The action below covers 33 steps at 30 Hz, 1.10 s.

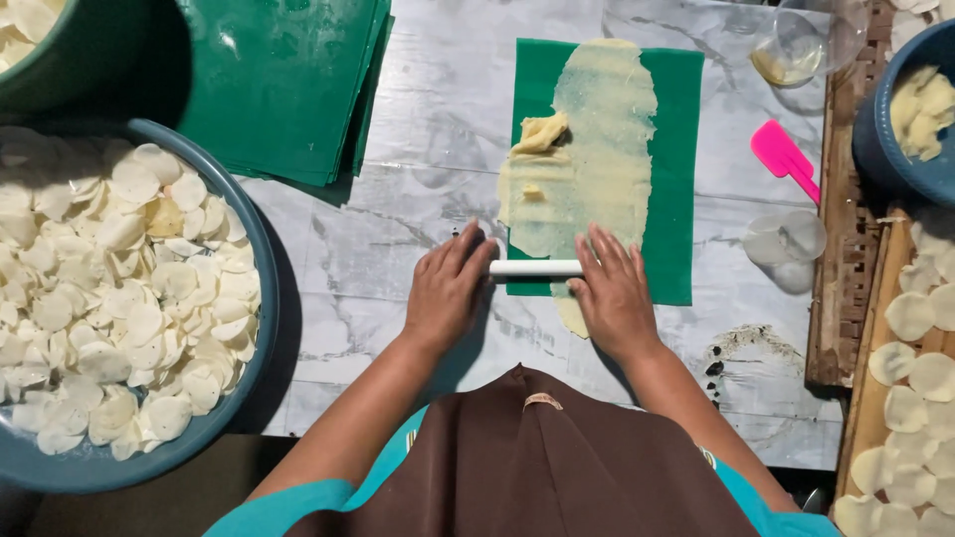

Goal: Rolling out dough into thin sheets using a rolling pin on a flat surface.

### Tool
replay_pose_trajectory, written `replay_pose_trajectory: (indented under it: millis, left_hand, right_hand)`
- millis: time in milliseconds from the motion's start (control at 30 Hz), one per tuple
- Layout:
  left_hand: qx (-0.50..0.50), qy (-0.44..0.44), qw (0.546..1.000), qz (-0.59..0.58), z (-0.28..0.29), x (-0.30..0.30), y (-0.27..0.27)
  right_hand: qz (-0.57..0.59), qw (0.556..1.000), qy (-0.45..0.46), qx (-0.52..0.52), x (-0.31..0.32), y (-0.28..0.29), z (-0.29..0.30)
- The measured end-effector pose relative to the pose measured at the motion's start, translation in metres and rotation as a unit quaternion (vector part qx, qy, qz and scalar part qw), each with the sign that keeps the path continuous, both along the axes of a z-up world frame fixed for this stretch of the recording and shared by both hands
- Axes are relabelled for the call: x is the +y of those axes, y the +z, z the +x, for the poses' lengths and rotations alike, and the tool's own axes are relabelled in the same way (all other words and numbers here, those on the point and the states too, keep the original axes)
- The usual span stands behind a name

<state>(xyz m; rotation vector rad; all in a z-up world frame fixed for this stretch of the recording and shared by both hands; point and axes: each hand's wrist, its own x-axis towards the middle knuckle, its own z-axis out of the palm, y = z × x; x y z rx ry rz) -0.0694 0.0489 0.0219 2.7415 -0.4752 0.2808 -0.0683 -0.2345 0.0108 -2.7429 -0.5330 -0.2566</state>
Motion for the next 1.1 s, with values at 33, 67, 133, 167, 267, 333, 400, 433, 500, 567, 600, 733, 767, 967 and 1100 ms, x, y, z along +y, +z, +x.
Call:
replay_pose_trajectory:
  millis: [33, 67, 133, 167, 267, 333, 400, 433, 500, 567, 600, 733, 767, 967, 1100]
  left_hand:
    - [-0.037, -0.037, 0.998, -0.019, -0.002, 0.008, 0.000]
    - [-0.038, -0.036, 0.998, -0.020, 0.006, 0.010, -0.002]
    - [-0.074, -0.101, 0.992, -0.008, 0.023, 0.019, -0.006]
    - [-0.075, -0.098, 0.992, -0.006, 0.036, 0.017, -0.001]
    - [-0.142, -0.083, 0.986, 0.011, 0.084, 0.009, 0.007]
    - [-0.148, -0.069, 0.986, -0.021, 0.116, 0.006, 0.000]
    - [-0.110, -0.074, 0.990, -0.038, 0.124, 0.007, -0.015]
    - [-0.071, -0.080, 0.993, -0.055, 0.129, 0.008, -0.022]
    - [-0.047, -0.082, 0.994, -0.061, 0.125, 0.008, -0.011]
    - [-0.026, -0.082, 0.994, -0.065, 0.132, 0.006, -0.008]
    - [-0.012, -0.059, 0.996, -0.068, 0.138, 0.004, -0.011]
    - [-0.045, 0.060, 0.994, -0.074, 0.162, -0.018, 0.026]
    - [-0.040, 0.061, 0.995, -0.073, 0.164, -0.021, 0.020]
    - [0.114, 0.105, 0.988, 0.026, 0.147, -0.027, 0.017]
    - [0.108, 0.095, 0.989, 0.043, 0.111, -0.026, 0.016]
  right_hand:
    - [0.031, 0.998, 0.039, -0.027, -0.009, -0.004, 0.001]
    - [0.030, 0.998, 0.040, -0.028, -0.015, -0.004, 0.004]
    - [-0.053, 0.996, 0.032, -0.068, -0.023, -0.003, 0.014]
    - [-0.051, 0.996, 0.035, -0.069, -0.023, 0.000, 0.026]
    - [-0.005, 0.994, 0.033, -0.107, -0.028, 0.012, 0.066]
    - [0.031, 0.990, 0.037, -0.134, -0.026, 0.019, 0.093]
    - [0.039, 0.991, 0.040, -0.120, -0.027, -0.007, 0.101]
    - [0.047, 0.992, 0.043, -0.105, -0.027, -0.020, 0.105]
    - [0.031, 0.995, 0.031, -0.087, -0.024, -0.008, 0.102]
    - [0.016, 0.997, 0.021, -0.073, -0.022, 0.006, 0.110]
    - [0.031, 0.998, 0.002, -0.045, -0.022, 0.013, 0.116]
    - [0.078, 0.988, -0.125, 0.036, -0.010, 0.028, 0.154]
    - [0.077, 0.988, -0.125, 0.041, -0.002, 0.023, 0.159]
    - [-0.015, 0.985, -0.133, 0.106, 0.020, 0.019, 0.140]
    - [-0.029, 0.995, -0.088, 0.046, 0.020, 0.022, 0.098]
